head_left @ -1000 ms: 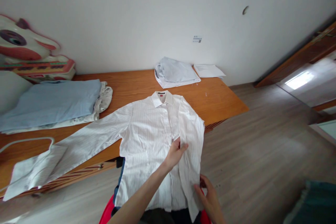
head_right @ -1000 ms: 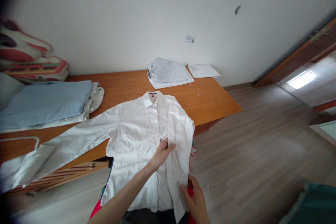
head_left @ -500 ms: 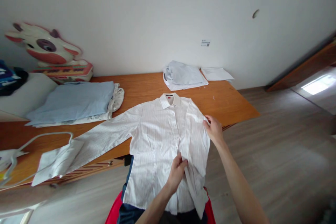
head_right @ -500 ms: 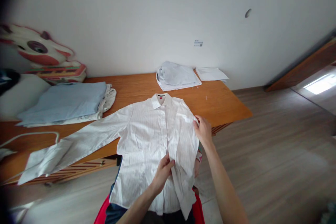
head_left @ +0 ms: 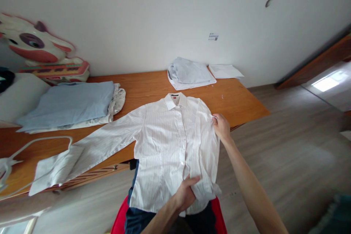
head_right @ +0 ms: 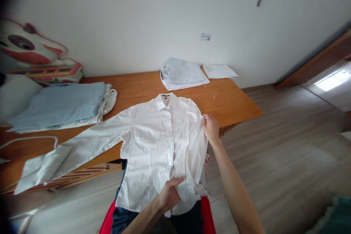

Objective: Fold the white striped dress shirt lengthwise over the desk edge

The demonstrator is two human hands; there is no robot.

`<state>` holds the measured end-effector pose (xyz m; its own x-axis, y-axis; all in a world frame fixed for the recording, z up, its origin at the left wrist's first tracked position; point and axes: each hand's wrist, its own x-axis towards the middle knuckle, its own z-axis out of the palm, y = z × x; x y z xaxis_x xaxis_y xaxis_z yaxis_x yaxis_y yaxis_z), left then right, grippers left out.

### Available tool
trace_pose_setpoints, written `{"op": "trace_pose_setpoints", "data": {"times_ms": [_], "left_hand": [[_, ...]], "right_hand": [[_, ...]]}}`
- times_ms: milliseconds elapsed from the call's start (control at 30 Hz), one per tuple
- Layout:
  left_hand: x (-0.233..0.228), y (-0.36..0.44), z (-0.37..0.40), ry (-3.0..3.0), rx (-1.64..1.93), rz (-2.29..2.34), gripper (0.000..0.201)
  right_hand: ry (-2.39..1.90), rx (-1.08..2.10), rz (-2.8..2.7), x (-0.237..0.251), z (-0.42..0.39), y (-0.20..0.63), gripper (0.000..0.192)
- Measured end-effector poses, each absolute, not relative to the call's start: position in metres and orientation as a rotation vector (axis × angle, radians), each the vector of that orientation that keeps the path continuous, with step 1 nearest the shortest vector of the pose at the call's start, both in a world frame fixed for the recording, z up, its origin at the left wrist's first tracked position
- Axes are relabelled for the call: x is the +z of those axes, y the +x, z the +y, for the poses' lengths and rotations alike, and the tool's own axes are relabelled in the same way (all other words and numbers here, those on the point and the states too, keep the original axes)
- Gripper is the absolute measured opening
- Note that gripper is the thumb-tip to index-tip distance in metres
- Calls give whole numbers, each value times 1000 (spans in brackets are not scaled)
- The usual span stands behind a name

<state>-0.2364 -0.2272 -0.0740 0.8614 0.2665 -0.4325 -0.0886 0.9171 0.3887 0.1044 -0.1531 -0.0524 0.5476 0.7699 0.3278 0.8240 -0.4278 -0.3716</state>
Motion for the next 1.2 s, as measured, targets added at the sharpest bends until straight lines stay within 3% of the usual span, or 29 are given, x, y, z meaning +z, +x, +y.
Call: {"op": "trace_pose_setpoints", "data": {"times_ms": [167, 300, 433, 567, 700, 933, 1067, 1200], "left_hand": [[-89, -246, -260, 382, -27, 449, 60], [-112, -247, -299, 522, 73, 751, 56], [-114, -246, -307, 755, 151, 650, 56], [-108, -262, -289, 626, 114, 530, 70], [-108, -304, -263, 633, -15, 687, 68], [-104, -402, -184, 1407, 584, 1324, 46], [-120, -441, -148, 1643, 733, 1620, 63], [-121, -459, -144, 1648, 550, 1540, 40]], "right_hand": [[-2327, -153, -1279, -50, -152, 106, 28], [-2352, -155, -1270, -50, -148, 109, 28], [-2372, -151, -1269, -42, -146, 112, 28], [-2287, -273, -1341, -24, -152, 95, 32], [-2120, -317, -1584, -21, -159, 57, 40], [-2218, -202, -1676, -43, -155, 27, 54], [-2218, -196, -1674, -43, -155, 30, 55], [-2242, -226, -1693, -46, -155, 31, 55]]}}
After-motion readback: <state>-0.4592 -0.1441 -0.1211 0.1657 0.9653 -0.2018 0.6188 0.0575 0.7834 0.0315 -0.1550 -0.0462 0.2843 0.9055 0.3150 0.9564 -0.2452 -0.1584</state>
